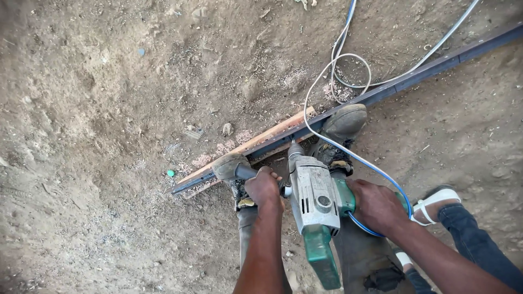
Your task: The person uses a rotary hammer drill to bore holes along a metal flat bar laid on the ground over a wood strip, repositioning the drill to successive spots along the bar and steadying it with their feet while drilling.
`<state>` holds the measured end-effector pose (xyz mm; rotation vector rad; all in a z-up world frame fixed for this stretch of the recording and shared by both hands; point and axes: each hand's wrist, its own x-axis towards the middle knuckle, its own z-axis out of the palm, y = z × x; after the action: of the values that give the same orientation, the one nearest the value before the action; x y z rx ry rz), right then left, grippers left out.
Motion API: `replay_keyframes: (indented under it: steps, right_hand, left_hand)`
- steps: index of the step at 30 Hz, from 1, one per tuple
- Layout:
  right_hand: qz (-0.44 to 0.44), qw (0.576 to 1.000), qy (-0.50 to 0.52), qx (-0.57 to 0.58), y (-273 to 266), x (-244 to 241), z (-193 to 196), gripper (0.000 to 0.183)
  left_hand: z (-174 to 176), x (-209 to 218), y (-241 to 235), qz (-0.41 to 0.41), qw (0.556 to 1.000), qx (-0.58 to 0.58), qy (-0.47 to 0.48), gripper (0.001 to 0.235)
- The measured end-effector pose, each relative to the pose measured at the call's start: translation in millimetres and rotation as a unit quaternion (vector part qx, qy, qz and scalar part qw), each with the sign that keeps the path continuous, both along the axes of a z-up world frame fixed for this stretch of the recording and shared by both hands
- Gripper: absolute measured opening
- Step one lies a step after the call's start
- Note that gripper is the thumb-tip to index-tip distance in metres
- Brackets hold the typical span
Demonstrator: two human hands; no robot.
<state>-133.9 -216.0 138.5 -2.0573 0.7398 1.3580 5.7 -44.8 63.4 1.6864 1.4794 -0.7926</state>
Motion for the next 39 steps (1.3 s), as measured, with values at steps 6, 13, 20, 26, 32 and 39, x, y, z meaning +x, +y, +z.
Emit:
replay_keyframes:
  steps: [6, 13, 20, 26, 32, 39]
  right_hand:
    - [-0.015, 1.000, 0.009, 0.023, -13.6, -14.6, -16.7, 0.040]
    - [0.055, 0.998, 0.011, 0.007, -25.5, -4.5, -23.6, 0.037]
    - [0.158, 0.987, -0.027, 0.004, -22.2, -21.7, -37.7, 0.025]
    - [0.170, 0.985, -0.017, 0.019, -37.3, -5.5, -35.9, 0.027]
    - [0.193, 0.980, 0.024, 0.038, -44.9, 3.2, -37.4, 0.030]
    - [0.205, 0.977, 0.026, 0.043, -47.1, 0.6, -46.3, 0.029]
  left_hand:
    - [9.2, 0.3, -13.5, 0.016, 1.000, 0.017, 0.002, 0.016]
    - [-6.3, -7.2, -7.2, 0.070, 0.997, 0.008, -0.028, 0.029]
    - [5.7, -7.9, -10.1, 0.118, 0.985, 0.107, 0.068, 0.008]
    - [-6.8, -10.7, -19.5, 0.191, 0.972, 0.132, 0.018, 0.010]
    - [-8.0, -0.8, -13.8, 0.110, 0.981, 0.119, 0.103, 0.016]
    - [-44.2, -27.3, 22.3, -0.608, 0.681, 0.047, 0.405, 0.053]
